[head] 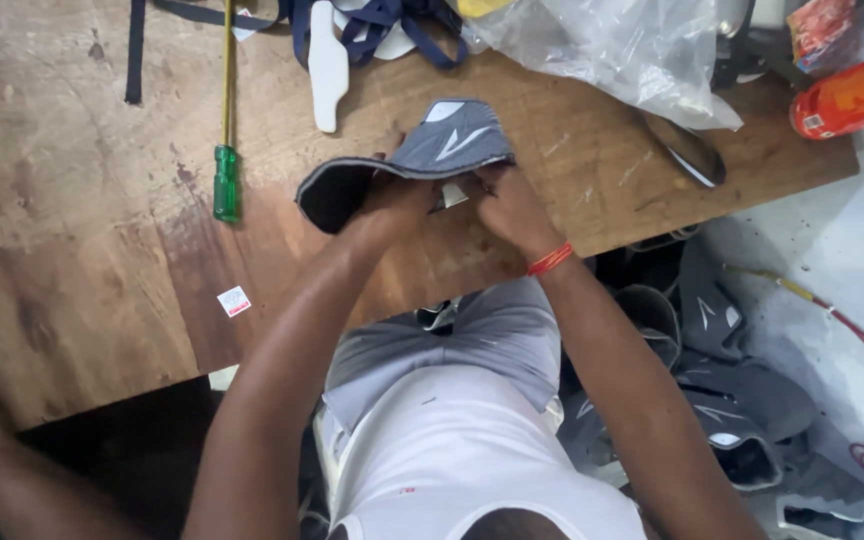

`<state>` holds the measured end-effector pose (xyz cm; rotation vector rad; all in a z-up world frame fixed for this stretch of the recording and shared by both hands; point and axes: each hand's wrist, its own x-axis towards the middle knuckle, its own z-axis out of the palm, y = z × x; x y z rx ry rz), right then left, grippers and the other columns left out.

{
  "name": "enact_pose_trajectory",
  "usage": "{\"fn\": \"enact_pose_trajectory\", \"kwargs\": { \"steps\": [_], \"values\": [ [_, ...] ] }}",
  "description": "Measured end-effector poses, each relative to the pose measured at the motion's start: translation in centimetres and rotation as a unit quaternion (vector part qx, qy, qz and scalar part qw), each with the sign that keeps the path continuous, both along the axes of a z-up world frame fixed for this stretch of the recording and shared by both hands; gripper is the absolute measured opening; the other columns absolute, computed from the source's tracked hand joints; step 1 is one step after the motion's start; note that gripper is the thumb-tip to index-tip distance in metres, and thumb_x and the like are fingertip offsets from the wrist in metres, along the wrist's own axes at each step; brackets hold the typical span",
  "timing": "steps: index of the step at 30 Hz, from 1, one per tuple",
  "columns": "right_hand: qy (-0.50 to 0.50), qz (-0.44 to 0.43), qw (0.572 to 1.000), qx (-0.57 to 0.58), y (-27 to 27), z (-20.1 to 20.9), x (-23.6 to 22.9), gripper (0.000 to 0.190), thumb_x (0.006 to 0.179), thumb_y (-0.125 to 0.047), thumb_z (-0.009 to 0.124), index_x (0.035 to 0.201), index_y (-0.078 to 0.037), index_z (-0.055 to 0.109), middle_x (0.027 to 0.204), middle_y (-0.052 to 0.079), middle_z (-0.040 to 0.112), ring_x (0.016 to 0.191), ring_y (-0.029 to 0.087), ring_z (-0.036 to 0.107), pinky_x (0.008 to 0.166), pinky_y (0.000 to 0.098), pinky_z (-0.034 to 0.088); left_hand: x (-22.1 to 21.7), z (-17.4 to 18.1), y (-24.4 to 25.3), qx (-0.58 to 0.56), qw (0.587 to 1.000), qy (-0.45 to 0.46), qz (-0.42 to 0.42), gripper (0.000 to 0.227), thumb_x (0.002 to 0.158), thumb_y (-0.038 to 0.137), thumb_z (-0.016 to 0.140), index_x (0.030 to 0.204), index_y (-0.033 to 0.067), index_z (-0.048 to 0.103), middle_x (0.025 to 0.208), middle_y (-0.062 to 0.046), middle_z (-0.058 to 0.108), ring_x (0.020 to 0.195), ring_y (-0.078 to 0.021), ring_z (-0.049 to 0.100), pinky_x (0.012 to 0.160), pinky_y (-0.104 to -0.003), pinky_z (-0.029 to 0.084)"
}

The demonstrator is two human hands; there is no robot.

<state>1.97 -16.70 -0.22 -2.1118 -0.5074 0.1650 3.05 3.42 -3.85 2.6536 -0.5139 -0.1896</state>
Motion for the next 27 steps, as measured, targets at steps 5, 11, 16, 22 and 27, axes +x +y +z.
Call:
{"fn": "enact_pose_trajectory", "kwargs": {
  "steps": [5, 11, 16, 22, 27],
  "values": [
    [-0.036, -0.094, 0.994, -0.047, 0.1, 1.3, -0.8, 0.025, 0.097, -0.019, 0.066, 0.115, -0.003, 0.072, 0.111, 0.022, 0.072, 0.106, 0.042, 0.068, 0.085, 0.0461, 0.054, 1.0, -3.4, -0.5, -0.022, 0.998, -0.056, 0.004, 0.047, 0.093, 0.021, 0.057, 0.14, 0.0146, 0.057, 0.143, -0.016, 0.053, 0.137, -0.0438, 0.041, 0.106, -0.06, 0.039],
    [-0.095, -0.064, 0.98, -0.161, -1.2, -0.9, 0.1, 0.02, 0.1, -0.022, 0.068, 0.104, -0.004, 0.073, 0.098, 0.024, 0.07, 0.093, 0.047, 0.065, 0.075, 0.0549, 0.05, 1.0, -4.7, -0.5, -0.006, 0.993, -0.115, -0.012, 0.048, 0.096, 0.024, 0.055, 0.143, 0.0113, 0.054, 0.145, -0.019, 0.052, 0.138, -0.0448, 0.042, 0.109, -0.059, 0.039],
    [-0.156, 0.024, 0.96, -0.23, -2.1, -3.1, -0.1, 0.042, 0.075, -0.012, 0.065, 0.115, 0.0, 0.072, 0.096, 0.027, 0.07, 0.086, 0.048, 0.065, 0.073, 0.0559, 0.052, 1.1, -5.4, 0.5, 0.014, 0.985, -0.17, -0.021, 0.05, 0.099, 0.026, 0.053, 0.146, 0.0086, 0.051, 0.146, -0.022, 0.051, 0.139, -0.0456, 0.043, 0.11, -0.059, 0.039],
    [-0.149, -0.014, 0.981, -0.122, -2.4, -2.0, 0.3, 0.021, 0.094, -0.013, 0.068, 0.113, -0.004, 0.071, 0.109, 0.023, 0.071, 0.102, 0.046, 0.067, 0.086, 0.0531, 0.053, 0.8, -6.4, 1.0, 0.033, 0.972, -0.23, -0.03, 0.052, 0.102, 0.029, 0.051, 0.149, 0.0053, 0.048, 0.148, -0.025, 0.05, 0.14, -0.0466, 0.044, 0.113, -0.059, 0.039],
    [-0.117, 0.029, 0.985, -0.125, -2.8, -1.4, 0.1, 0.048, 0.079, -0.005, 0.054, 0.124, -0.002, 0.069, 0.113, 0.027, 0.069, 0.104, 0.047, 0.065, 0.087, 0.0511, 0.054, 0.0, -6.3, 1.4, 0.055, 0.959, -0.274, -0.04, 0.055, 0.105, 0.031, 0.05, 0.151, 0.0025, 0.046, 0.15, -0.027, 0.05, 0.14, -0.0474, 0.045, 0.115, -0.058, 0.039]
  ]
}}
